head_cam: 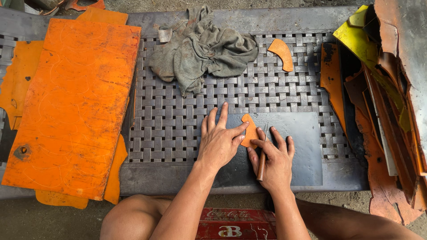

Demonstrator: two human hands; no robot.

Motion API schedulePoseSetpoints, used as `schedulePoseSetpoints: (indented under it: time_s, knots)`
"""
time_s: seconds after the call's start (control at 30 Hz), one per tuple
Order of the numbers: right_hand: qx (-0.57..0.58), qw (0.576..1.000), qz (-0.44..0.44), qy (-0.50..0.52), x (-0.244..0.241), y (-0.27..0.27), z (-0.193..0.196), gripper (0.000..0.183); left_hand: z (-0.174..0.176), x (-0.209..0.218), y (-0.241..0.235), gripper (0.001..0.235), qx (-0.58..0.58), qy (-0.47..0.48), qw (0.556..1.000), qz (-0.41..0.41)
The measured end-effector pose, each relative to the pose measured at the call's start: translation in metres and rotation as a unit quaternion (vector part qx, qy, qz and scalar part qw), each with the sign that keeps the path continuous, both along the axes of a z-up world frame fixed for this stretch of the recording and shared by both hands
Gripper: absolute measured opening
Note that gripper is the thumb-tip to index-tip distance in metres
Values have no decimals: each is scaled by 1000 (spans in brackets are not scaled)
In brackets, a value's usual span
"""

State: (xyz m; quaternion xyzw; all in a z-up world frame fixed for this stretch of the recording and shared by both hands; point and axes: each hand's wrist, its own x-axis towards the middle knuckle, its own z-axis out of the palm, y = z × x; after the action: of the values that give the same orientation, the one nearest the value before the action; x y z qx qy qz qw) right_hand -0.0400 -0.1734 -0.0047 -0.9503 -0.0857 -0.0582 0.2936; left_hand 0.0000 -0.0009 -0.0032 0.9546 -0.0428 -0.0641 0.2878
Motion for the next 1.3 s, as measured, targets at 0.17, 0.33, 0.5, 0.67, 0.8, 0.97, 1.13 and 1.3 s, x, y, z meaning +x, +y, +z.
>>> schedulePoseSetpoints:
  time_s: [0.17, 0.33, 0.5, 0.67, 0.8, 0.97, 1.13, 1.3]
  knots:
    - [0, 1000, 1, 1, 0, 0, 0, 26, 1, 1, -1, 33, 3, -1, 1000, 2]
    - [-1, 1000, 1, 3, 0, 0, 0, 26, 1, 1, -1, 34, 6, 2, 1000, 4]
    - [1, 1000, 1, 1, 0, 0, 0, 26, 1, 1, -1, 33, 8, 3, 1000, 3]
    - [-1, 1000, 0, 0, 0, 0, -1, 26, 7, 2, -1, 34, 18, -1, 1000, -3]
    - [-5, 1000, 1, -2, -1, 0, 0, 26, 21, 5, -4, 35, 50, 15, 999, -14]
    - [-15, 1000, 2, -6, 0, 2, 2, 25, 33, 1, -13, 46, 94, 60, 993, -24]
    - [-12, 1000, 4, -6, -1, 1, 1, 25, 20, -6, -25, 44, 144, -30, 988, -56]
    - [-5, 1000, 10, -10, -3, -2, -6, 27, 10, -10, -29, 44, 155, -2, 983, -96]
